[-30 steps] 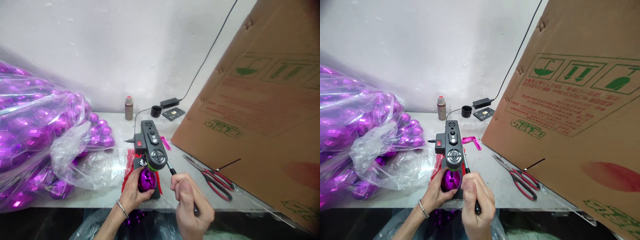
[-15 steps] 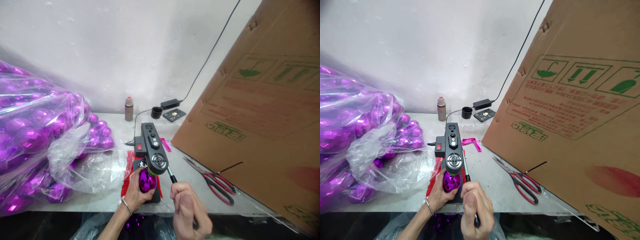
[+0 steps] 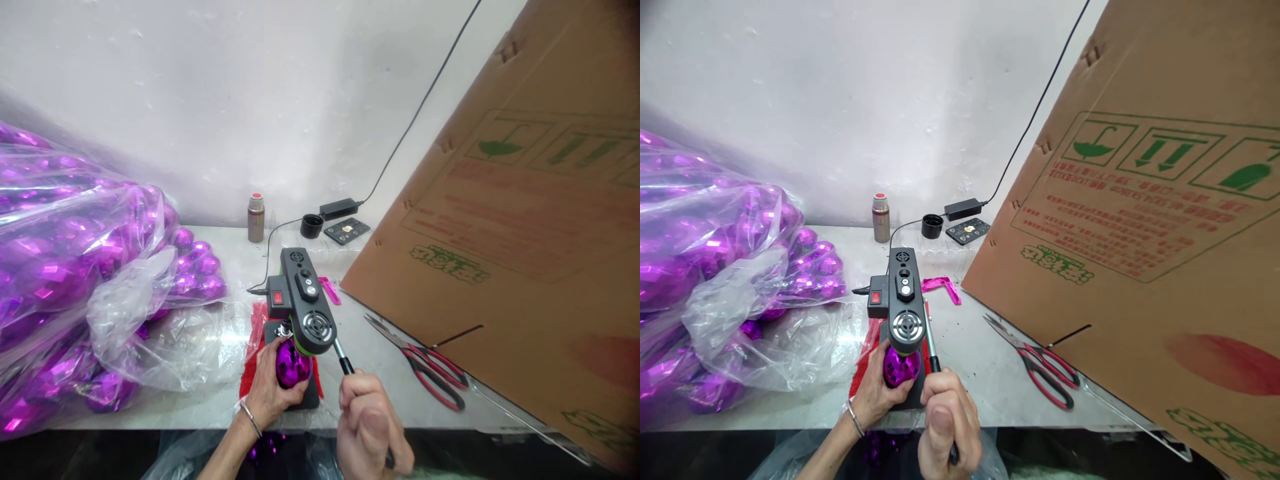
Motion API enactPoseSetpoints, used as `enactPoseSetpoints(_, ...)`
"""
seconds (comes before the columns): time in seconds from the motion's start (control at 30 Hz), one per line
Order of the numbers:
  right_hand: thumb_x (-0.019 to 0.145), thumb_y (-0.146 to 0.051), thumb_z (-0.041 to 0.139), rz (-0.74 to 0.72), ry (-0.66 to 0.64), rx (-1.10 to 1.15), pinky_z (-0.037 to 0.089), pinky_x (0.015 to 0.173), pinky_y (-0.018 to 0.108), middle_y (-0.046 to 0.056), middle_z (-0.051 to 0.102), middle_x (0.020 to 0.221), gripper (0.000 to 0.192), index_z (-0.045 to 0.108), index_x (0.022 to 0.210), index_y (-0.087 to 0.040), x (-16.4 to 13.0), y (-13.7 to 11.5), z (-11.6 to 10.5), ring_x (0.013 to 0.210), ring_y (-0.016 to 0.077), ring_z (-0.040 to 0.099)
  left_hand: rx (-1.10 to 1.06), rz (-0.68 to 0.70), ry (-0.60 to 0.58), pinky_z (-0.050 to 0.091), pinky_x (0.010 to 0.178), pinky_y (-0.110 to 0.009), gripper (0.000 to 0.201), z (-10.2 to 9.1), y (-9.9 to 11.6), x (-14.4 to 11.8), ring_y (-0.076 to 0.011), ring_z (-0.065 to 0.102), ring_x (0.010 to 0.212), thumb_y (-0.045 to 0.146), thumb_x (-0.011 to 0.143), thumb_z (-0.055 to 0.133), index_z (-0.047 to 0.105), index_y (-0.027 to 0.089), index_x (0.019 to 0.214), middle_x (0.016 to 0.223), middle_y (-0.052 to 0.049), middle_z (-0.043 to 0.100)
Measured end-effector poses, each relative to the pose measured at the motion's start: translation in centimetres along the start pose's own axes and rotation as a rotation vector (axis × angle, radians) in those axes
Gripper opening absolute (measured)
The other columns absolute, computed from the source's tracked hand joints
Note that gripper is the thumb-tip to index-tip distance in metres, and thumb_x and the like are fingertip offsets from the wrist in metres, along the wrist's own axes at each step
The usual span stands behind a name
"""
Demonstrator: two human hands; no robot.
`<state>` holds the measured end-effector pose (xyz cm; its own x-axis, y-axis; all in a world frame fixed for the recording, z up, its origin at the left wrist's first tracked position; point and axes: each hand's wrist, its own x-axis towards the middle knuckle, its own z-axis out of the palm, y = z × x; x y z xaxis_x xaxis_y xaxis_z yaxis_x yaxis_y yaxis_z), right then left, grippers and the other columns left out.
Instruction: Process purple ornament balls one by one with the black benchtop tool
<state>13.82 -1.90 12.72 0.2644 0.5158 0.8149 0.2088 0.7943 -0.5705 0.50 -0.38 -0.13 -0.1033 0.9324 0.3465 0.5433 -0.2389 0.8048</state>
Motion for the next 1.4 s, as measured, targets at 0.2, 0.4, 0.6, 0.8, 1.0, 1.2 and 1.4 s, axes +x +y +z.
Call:
enactPoseSetpoints(0.2, 0.109, -0.016, 0.042, -0.018, 0.022, 0.027, 0.038, 0.056, 0.028, -0.004, 0.044, 0.062, 0.040, 0.044, 0.069, -0.021, -0.4, 0.3, 0.1, 0.058, 0.0114, 0.049, -0.004, 0.000, -0.034, 0.060, 0.103, -0.060, 0.075, -0.6, 0.2, 0.3, -0.0400, 0.072, 0.117, 0.042, 0.072, 0.079, 0.058, 0.013, 0.138, 0.128, -0.020, 0.073)
enactPoseSetpoints(0.4, 0.109, -0.017, 0.043, 0.008, -0.017, 0.022, 0.039, 0.056, 0.028, -0.002, 0.049, 0.065, 0.039, 0.045, 0.070, -0.021, -0.8, 0.7, -0.3, 0.058, 0.0119, 0.051, -0.012, 0.003, -0.047, 0.059, 0.103, -0.063, 0.074, -0.8, 0.4, 0.6, -0.0407, 0.072, 0.118, 0.042, 0.074, 0.077, 0.055, 0.012, 0.138, 0.129, -0.022, 0.073)
enactPoseSetpoints(0.6, 0.110, -0.020, 0.043, 0.014, 0.003, 0.025, 0.038, 0.054, 0.027, -0.002, 0.049, 0.064, 0.041, 0.045, 0.070, -0.021, -0.7, 0.6, 0.0, 0.057, 0.0120, 0.051, -0.038, -0.042, -0.055, 0.059, 0.103, -0.063, 0.075, -0.9, 0.5, 0.7, -0.0412, 0.072, 0.117, 0.044, 0.071, 0.079, 0.057, 0.014, 0.137, 0.126, -0.020, 0.074)
enactPoseSetpoints(0.8, 0.111, -0.020, 0.042, -0.016, 0.078, 0.022, 0.036, 0.052, 0.026, -0.004, 0.045, 0.059, 0.042, 0.045, 0.069, -0.021, -0.8, 0.7, 0.8, 0.055, 0.0124, 0.051, -0.055, -0.041, -0.039, 0.057, 0.106, -0.063, 0.076, -0.7, 0.3, 0.7, -0.0410, 0.070, 0.120, 0.045, 0.071, 0.079, 0.057, 0.016, 0.137, 0.129, -0.019, 0.073)
enactPoseSetpoints(1.0, 0.111, -0.021, 0.042, -0.023, 0.072, 0.026, 0.037, 0.052, 0.026, -0.003, 0.049, 0.061, 0.043, 0.047, 0.069, -0.020, -1.1, 1.2, 0.6, 0.055, 0.0119, 0.052, -0.059, -0.039, -0.014, 0.057, 0.106, -0.063, 0.076, -0.3, 0.1, 0.6, -0.0409, 0.070, 0.120, 0.045, 0.070, 0.079, 0.058, 0.016, 0.137, 0.128, -0.018, 0.073)
enactPoseSetpoints(1.2, 0.111, -0.020, 0.041, -0.036, 0.078, 0.018, 0.037, 0.050, 0.026, -0.004, 0.043, 0.059, 0.043, 0.045, 0.068, -0.021, -1.8, 1.4, 0.7, 0.054, 0.0131, 0.051, -0.041, -0.027, -0.022, 0.059, 0.102, -0.062, 0.073, -0.5, 0.2, 0.7, -0.0398, 0.072, 0.116, 0.046, 0.073, 0.078, 0.059, 0.015, 0.137, 0.125, -0.018, 0.074)
enactPoseSetpoints(1.4, 0.114, -0.022, 0.037, -0.080, 0.118, -0.020, 0.048, 0.066, 0.030, -0.005, 0.045, 0.062, 0.046, 0.044, 0.068, -0.021, -3.7, 2.4, 1.4, 0.055, 0.0115, 0.050, -0.028, 0.000, -0.001, 0.059, 0.103, -0.061, 0.075, 0.0, -0.4, 0.5, -0.0404, 0.072, 0.117, 0.044, 0.072, 0.079, 0.058, 0.015, 0.138, 0.127, -0.019, 0.073)
